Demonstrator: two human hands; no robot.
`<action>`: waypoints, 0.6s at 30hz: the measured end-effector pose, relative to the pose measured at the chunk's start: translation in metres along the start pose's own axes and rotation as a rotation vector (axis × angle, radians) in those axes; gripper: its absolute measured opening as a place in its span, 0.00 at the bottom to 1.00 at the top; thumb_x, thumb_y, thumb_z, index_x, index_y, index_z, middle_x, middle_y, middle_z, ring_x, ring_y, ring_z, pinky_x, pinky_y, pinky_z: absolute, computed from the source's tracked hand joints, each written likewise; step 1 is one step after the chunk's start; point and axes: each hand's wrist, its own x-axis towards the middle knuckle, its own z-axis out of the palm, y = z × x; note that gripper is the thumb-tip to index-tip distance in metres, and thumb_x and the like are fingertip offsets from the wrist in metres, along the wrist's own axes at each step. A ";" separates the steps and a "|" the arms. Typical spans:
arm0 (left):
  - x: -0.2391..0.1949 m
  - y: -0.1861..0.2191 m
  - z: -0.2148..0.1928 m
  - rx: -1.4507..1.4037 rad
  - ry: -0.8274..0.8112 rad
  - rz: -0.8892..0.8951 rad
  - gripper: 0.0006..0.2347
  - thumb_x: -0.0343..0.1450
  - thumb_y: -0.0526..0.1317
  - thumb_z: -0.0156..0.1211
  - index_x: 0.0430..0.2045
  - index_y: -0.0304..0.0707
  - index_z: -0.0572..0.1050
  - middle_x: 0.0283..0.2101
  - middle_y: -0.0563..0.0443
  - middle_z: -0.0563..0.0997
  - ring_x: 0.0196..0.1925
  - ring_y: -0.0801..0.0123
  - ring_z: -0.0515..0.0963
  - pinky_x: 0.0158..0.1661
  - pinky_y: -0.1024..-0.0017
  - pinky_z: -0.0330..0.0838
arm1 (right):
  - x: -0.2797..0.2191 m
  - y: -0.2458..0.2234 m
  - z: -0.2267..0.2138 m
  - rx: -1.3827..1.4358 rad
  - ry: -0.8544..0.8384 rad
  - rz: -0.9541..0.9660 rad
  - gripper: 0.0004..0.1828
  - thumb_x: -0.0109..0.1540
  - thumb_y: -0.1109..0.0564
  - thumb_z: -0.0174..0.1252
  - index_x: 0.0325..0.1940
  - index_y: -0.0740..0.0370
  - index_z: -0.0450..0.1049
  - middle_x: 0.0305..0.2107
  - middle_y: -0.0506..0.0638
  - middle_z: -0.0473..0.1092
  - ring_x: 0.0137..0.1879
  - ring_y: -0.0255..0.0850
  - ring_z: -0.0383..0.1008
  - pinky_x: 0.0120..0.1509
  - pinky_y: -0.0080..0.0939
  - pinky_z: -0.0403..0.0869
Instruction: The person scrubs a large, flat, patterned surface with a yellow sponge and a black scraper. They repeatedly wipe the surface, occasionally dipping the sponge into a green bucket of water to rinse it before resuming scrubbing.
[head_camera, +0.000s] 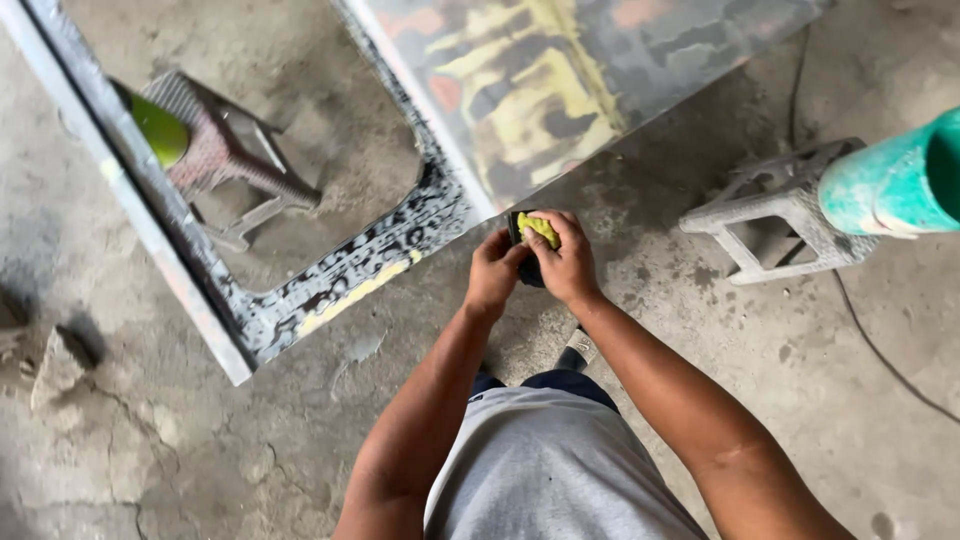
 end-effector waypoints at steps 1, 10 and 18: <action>-0.001 0.001 0.016 0.010 -0.017 -0.004 0.11 0.75 0.34 0.59 0.51 0.29 0.76 0.41 0.53 0.83 0.38 0.75 0.80 0.37 0.76 0.76 | 0.001 0.006 -0.015 -0.001 0.019 0.006 0.13 0.68 0.54 0.60 0.54 0.62 0.75 0.48 0.56 0.73 0.54 0.48 0.76 0.58 0.43 0.74; 0.039 -0.088 0.151 0.111 -0.149 -0.113 0.10 0.74 0.33 0.61 0.48 0.29 0.77 0.37 0.50 0.81 0.32 0.72 0.76 0.30 0.74 0.70 | 0.004 0.129 -0.173 0.220 0.186 0.194 0.14 0.73 0.49 0.53 0.51 0.63 0.75 0.40 0.47 0.74 0.46 0.34 0.73 0.52 0.38 0.72; 0.057 -0.170 0.360 0.212 -0.244 -0.290 0.09 0.73 0.32 0.59 0.46 0.30 0.76 0.39 0.50 0.82 0.37 0.71 0.80 0.36 0.71 0.75 | 0.000 0.189 -0.346 0.293 0.352 0.495 0.17 0.72 0.46 0.51 0.51 0.60 0.76 0.32 0.44 0.72 0.36 0.29 0.70 0.38 0.33 0.71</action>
